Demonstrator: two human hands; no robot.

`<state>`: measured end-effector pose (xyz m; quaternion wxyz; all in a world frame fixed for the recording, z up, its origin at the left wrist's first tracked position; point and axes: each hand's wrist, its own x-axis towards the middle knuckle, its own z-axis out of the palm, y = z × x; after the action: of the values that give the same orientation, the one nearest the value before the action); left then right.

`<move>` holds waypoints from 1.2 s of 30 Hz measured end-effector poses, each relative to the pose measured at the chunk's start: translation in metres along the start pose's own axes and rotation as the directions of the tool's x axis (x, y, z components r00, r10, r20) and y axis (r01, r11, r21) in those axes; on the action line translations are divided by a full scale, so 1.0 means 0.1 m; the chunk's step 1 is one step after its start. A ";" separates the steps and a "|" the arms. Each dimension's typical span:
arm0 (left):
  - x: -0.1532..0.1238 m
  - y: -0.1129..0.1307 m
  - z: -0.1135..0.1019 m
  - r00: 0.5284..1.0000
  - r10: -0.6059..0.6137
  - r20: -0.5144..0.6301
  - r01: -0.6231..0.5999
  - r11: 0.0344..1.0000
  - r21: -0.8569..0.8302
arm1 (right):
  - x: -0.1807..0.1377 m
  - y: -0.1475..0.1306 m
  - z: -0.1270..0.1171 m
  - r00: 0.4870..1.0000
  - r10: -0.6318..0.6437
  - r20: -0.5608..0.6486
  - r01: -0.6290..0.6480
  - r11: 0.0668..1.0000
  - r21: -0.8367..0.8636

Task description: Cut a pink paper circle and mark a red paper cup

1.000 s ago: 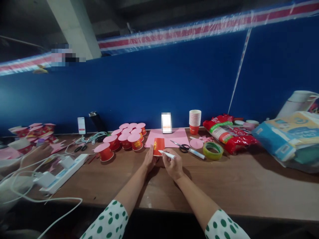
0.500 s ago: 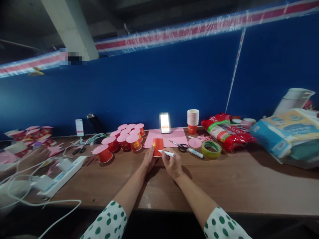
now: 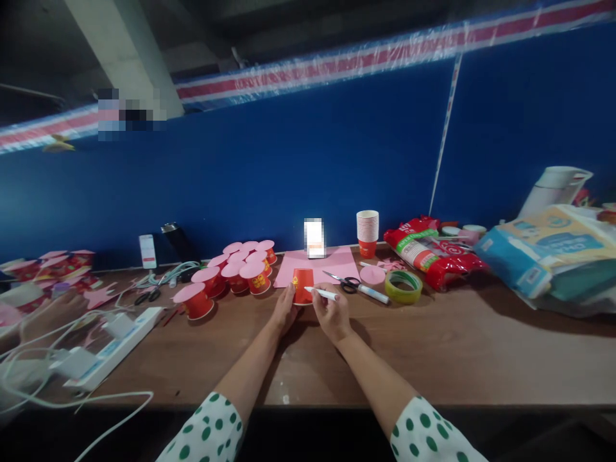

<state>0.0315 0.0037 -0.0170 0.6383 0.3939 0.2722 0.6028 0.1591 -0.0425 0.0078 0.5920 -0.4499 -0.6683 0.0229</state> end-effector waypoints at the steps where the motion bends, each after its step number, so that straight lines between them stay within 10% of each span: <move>1: 0.00 0.00 0.00 1.000 -0.005 0.001 0.005 1.000 0.002 | 0.01 0.00 -0.01 1.000 0.000 -0.005 0.000 1.000 -0.002; 36: -0.01 0.01 -0.04 0.994 -0.078 0.078 0.077 0.997 0.010 | 0.06 0.02 -0.07 0.992 0.040 -0.122 -0.031 0.997 0.072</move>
<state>0.0275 0.0034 -0.0189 0.6701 0.4084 0.2641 0.5607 0.1671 -0.0410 0.0136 0.6469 -0.4414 -0.6211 0.0290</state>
